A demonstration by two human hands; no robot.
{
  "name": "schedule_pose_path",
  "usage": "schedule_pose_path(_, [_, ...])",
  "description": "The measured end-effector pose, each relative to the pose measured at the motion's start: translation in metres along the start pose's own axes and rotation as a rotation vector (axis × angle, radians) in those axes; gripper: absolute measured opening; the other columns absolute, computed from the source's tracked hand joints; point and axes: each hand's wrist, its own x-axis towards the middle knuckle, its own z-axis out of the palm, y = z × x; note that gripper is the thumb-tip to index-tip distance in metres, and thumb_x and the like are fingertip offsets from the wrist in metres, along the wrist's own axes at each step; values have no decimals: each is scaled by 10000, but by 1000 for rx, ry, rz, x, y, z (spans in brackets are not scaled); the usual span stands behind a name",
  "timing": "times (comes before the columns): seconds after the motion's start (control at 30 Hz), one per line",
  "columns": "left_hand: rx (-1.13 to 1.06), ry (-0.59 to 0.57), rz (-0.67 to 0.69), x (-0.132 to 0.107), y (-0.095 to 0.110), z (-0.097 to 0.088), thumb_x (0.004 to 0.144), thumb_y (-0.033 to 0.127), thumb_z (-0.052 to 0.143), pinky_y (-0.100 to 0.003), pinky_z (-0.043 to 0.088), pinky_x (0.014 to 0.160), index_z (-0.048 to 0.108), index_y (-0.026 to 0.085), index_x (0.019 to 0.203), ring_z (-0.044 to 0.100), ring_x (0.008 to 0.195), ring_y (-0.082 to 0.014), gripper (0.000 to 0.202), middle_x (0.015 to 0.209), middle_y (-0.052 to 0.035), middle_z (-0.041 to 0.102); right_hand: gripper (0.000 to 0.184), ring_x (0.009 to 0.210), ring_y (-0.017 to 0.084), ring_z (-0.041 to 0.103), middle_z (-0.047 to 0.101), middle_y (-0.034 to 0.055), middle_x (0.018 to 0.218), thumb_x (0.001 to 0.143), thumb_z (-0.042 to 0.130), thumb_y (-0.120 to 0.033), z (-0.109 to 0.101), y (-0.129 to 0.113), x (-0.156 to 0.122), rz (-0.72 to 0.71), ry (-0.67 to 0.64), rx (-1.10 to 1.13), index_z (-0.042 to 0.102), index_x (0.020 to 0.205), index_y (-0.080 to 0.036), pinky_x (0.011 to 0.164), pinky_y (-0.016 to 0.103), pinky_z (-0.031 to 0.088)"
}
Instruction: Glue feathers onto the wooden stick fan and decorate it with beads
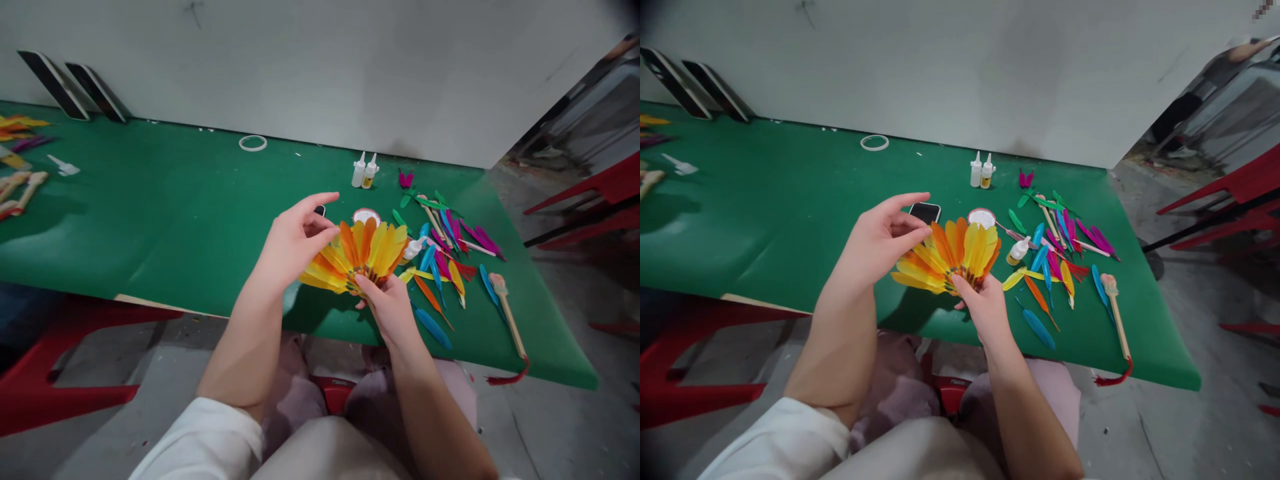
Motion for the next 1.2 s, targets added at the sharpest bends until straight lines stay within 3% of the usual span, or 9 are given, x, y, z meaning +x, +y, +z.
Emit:
schedule_pose_path(0.13, [-10,-17,-7,0,-1,0,754,234,576,-228,482,591,533,223,1192,595,647,-114,440,752,-6,646,345,601,125,601,648,30,787,619,723,-362,0,0,0,-2,6,-1,623,867,-144,377,200,473])
schedule_pose_path(0.27, [-59,-101,-32,-3,-1,-9,784,300,563,-245,513,643,512,228,1216,632,762,-145,442,846,-33,656,355,582,124,603,650,31,782,602,733,-356,0,-3,1,5,38,15,620,855,-134,368,201,469])
schedule_pose_path(0.4, [-70,-139,-37,-5,-4,-18,754,254,608,-264,527,708,480,225,1250,642,817,-158,514,882,-44,666,352,568,121,612,656,24,776,591,736,-347,1,-6,1,8,55,49,620,853,-143,364,191,458])
schedule_pose_path(0.6, [-32,-80,-20,-3,-8,-12,742,206,603,-256,528,668,526,222,1211,635,734,-142,476,790,-24,658,337,552,115,605,659,26,770,596,729,-346,2,-7,-1,0,72,63,624,841,-140,361,188,450])
schedule_pose_path(0.83, [-16,-49,-9,-2,-8,-8,753,231,594,-261,522,679,521,230,1216,632,730,-136,469,817,-26,660,348,544,116,605,659,20,757,581,742,-341,1,-6,0,9,61,86,622,839,-139,352,183,454])
schedule_pose_path(1.07, [-11,-258,-72,-5,-14,-20,734,270,633,-288,522,717,433,246,1296,650,808,-171,597,885,-52,677,317,514,112,603,657,15,735,580,739,-321,0,-11,1,2,105,117,620,812,-141,336,177,443])
schedule_pose_path(1.2, [31,-239,-37,-4,-16,-16,764,247,591,-279,516,701,475,245,1263,644,768,-158,512,838,-37,678,328,514,110,603,657,15,742,576,743,-315,0,-11,1,2,103,126,617,823,-140,330,172,445])
